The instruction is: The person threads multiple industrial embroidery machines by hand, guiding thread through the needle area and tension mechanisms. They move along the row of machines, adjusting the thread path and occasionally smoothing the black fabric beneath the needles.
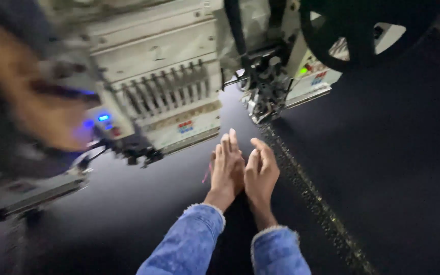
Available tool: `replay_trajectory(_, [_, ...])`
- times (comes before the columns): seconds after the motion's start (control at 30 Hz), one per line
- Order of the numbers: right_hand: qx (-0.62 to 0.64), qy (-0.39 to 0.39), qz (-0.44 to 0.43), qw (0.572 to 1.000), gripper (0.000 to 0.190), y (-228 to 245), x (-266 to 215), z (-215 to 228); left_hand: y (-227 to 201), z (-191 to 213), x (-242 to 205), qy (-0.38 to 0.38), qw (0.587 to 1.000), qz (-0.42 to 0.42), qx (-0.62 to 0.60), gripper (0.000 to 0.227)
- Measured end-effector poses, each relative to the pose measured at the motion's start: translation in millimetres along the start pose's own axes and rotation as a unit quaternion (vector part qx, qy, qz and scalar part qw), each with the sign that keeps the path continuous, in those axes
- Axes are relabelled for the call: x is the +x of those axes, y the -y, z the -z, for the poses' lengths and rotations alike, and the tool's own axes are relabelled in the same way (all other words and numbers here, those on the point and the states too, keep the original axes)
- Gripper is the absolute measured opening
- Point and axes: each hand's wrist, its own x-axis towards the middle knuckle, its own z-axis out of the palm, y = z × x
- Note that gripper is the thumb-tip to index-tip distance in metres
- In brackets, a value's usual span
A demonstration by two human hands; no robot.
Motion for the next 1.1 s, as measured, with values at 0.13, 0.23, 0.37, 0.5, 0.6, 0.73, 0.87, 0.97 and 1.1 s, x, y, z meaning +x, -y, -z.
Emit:
replay_trajectory(0.13, [0.114,-0.011,-0.154,0.981,0.032,15,8,12,-5,-60,65,-0.019,0.999,0.018,-0.021,0.081])
replay_trajectory(0.23, [0.189,-0.031,-0.226,0.955,0.031,9,17,11,9,-115,118,-0.078,0.996,0.050,-0.002,0.079])
replay_trajectory(0.37, [0.189,-0.007,-0.219,0.957,0.033,3,25,20,23,-172,183,-0.142,0.982,0.103,0.072,0.063])
replay_trajectory(0.5, [0.214,0.052,-0.203,0.954,0.035,10,29,33,51,-198,215,-0.281,0.952,0.045,-0.113,0.022])
replay_trajectory(0.6, [0.132,0.099,-0.113,0.980,0.032,-16,28,23,50,-195,225,-0.232,0.945,0.121,-0.198,0.010])
replay_trajectory(0.73, [0.047,0.112,-0.075,0.990,0.033,-20,27,6,36,-162,216,-0.143,0.958,0.179,-0.174,0.018])
replay_trajectory(0.87, [-0.013,0.099,0.007,0.995,0.036,-35,29,-13,49,-167,215,-0.155,0.979,0.129,0.002,0.011])
replay_trajectory(0.97, [-0.045,0.095,0.042,0.994,0.036,-42,39,-24,39,-131,195,-0.112,0.988,0.101,-0.034,0.036])
replay_trajectory(1.1, [-0.054,0.111,0.051,0.991,0.034,-35,43,-34,63,-176,208,-0.110,0.969,0.109,-0.194,0.035])
